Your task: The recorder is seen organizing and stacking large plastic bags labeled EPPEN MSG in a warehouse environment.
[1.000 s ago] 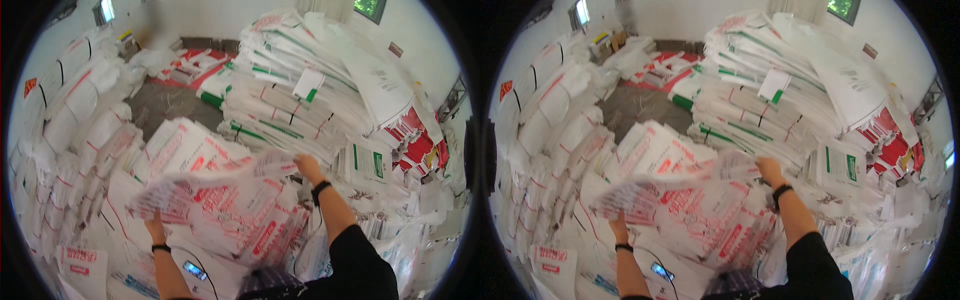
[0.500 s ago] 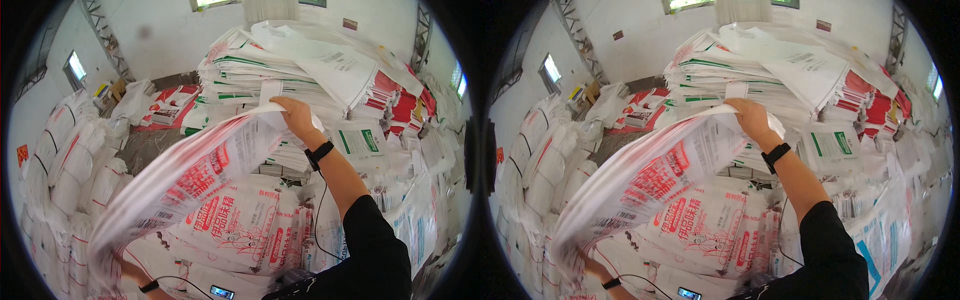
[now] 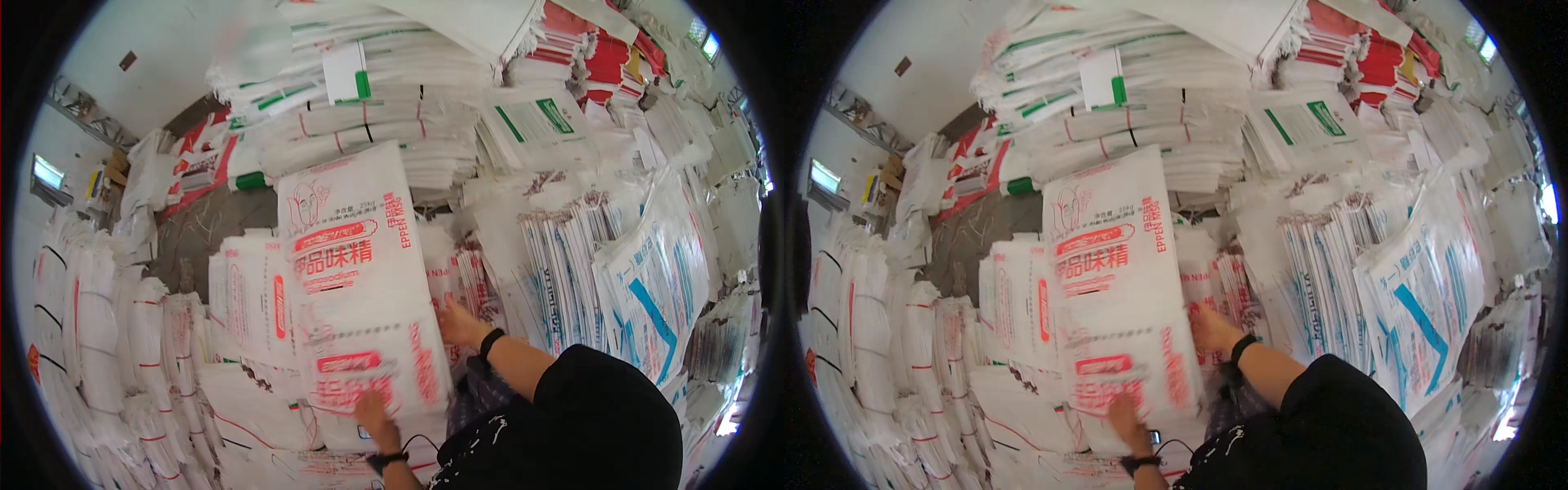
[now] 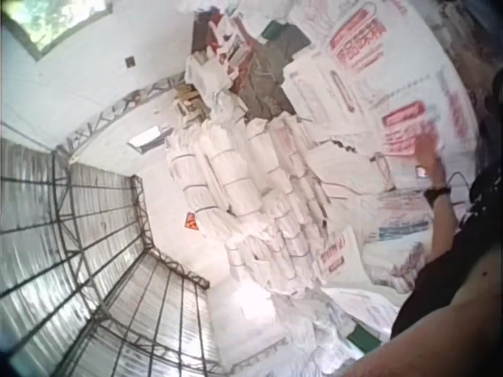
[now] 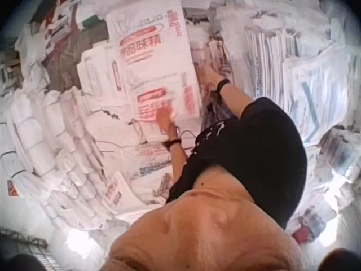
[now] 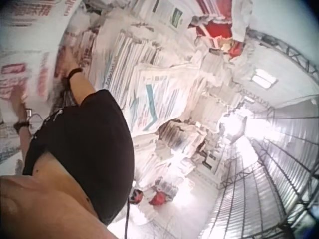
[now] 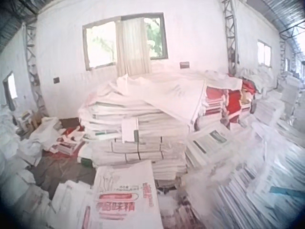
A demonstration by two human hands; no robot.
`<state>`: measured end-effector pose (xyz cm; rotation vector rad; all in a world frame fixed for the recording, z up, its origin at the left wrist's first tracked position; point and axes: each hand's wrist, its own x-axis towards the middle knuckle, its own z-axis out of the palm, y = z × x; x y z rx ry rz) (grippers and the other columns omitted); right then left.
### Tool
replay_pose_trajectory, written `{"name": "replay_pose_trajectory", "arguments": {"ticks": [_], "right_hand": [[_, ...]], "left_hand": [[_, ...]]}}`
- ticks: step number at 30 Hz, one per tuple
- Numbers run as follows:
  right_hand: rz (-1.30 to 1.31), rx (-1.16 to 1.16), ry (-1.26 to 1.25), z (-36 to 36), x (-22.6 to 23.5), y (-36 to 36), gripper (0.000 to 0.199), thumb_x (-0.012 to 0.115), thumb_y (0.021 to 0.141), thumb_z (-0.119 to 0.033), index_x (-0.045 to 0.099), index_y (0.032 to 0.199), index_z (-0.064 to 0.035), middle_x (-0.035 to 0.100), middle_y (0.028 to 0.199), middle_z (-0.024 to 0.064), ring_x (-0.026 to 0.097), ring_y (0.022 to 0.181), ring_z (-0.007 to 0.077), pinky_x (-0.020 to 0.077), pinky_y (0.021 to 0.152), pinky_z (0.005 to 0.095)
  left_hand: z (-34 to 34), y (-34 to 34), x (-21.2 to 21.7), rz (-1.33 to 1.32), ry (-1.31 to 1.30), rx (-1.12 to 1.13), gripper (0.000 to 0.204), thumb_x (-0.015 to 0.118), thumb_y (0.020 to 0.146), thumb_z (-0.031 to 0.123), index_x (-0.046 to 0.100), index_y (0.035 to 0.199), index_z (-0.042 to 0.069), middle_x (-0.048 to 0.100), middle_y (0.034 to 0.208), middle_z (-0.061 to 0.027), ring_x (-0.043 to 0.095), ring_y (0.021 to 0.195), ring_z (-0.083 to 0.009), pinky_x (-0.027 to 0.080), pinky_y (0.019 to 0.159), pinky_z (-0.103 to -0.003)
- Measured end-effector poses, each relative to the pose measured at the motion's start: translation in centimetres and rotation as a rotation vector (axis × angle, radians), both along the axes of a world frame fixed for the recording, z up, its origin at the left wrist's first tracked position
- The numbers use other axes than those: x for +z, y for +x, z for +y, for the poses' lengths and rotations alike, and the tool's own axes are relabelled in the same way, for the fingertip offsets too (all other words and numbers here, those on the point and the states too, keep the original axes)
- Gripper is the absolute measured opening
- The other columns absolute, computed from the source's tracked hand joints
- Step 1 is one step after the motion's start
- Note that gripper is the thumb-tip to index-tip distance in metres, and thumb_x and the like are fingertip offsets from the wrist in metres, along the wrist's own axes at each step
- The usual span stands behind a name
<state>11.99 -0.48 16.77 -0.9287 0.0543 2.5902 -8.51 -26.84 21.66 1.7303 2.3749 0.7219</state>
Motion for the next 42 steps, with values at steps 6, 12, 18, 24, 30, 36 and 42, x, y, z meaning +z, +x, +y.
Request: {"name": "replay_pose_trajectory", "arguments": {"ticks": [6, 12, 18, 24, 30, 36, 42], "right_hand": [[-0.128, 0.125, -0.153, -9.2, -6.9, 0.0, 0.046, 0.060, 0.097, -0.036, 0.058, 0.125, 0.0012, 0.066, 0.120, 0.0142, 0.064, 0.105, 0.0251, 0.0521, 0.094, 0.0395], [-0.397, 0.309, 0.153, -9.9, -3.7, 2.0, 0.032, 0.067, 0.092, -0.015, 0.061, 0.117, 0.0029, 0.069, 0.104, 0.0135, 0.069, 0.087, 0.0210, 0.0591, 0.078, 0.0366], [-0.483, 0.248, 0.183, -8.8, -2.3, 0.4, 0.030, 0.065, 0.091, -0.007, 0.058, 0.119, 0.0044, 0.067, 0.108, 0.0141, 0.068, 0.090, 0.0251, 0.0596, 0.077, 0.0422], [-0.607, 0.356, 0.175, -7.6, -0.6, 0.4, 0.030, 0.062, 0.094, -0.011, 0.057, 0.121, 0.0016, 0.067, 0.108, 0.0145, 0.068, 0.090, 0.0278, 0.0593, 0.078, 0.0458], [-0.555, 0.354, 0.224, -8.2, 2.2, -0.8, 0.034, 0.064, 0.092, -0.006, 0.056, 0.122, 0.0064, 0.066, 0.113, 0.0155, 0.066, 0.098, 0.0255, 0.0581, 0.083, 0.0419], [-0.764, 0.464, 0.456, -8.8, -2.1, 1.3, 0.034, 0.070, 0.088, -0.010, 0.061, 0.115, 0.0094, 0.068, 0.106, 0.0166, 0.069, 0.088, 0.0239, 0.0589, 0.077, 0.0394], [-0.701, 0.456, 0.528, -9.5, -1.8, 0.7, 0.033, 0.067, 0.090, -0.011, 0.061, 0.115, 0.0088, 0.069, 0.103, 0.0135, 0.068, 0.083, 0.0212, 0.0558, 0.072, 0.0337]], "left_hand": [[0.5, 2.9, -3.4, 0.009, -0.146, -0.077, 0.040, 0.055, 0.081, 0.000, 0.063, 0.120, 0.007, 0.064, 0.125, -0.0082, 0.054, 0.121, -0.0314, 0.033, 0.108, -0.049], [-0.9, 4.2, -3.5, 0.080, -0.299, -0.132, 0.050, 0.057, 0.083, 0.007, 0.054, 0.133, 0.009, 0.047, 0.144, -0.0084, 0.042, 0.132, -0.0329, 0.031, 0.110, -0.049], [-6.6, 4.0, -8.9, -1.605, 0.129, 1.279, 0.084, 0.062, 0.087, 0.038, 0.019, 0.151, 0.004, 0.022, 0.156, -0.0184, 0.026, 0.143, -0.0390, 0.028, 0.110, -0.060], [-0.9, 4.5, -10.5, -2.121, 0.210, 1.191, 0.093, 0.046, 0.092, 0.067, 0.015, 0.152, 0.004, 0.032, 0.153, -0.0155, 0.036, 0.137, -0.0379, 0.034, 0.108, -0.058], [-1.7, 3.6, -14.2, -2.049, 0.692, 1.177, 0.056, 0.050, 0.099, 0.048, 0.046, 0.136, 0.005, 0.056, 0.132, -0.0118, 0.055, 0.119, -0.0269, 0.045, 0.101, -0.050], [-1.7, 1.3, -10.7, -2.173, 0.832, 1.052, 0.038, 0.060, 0.097, 0.032, 0.056, 0.124, 0.005, 0.064, 0.119, -0.0089, 0.061, 0.108, -0.0252, 0.050, 0.095, -0.047], [-1.6, -2.1, -9.2, -1.886, 0.608, 1.093, 0.039, 0.064, 0.095, 0.023, 0.052, 0.128, 0.004, 0.063, 0.117, -0.0107, 0.065, 0.100, -0.0241, 0.057, 0.085, -0.043]]}}
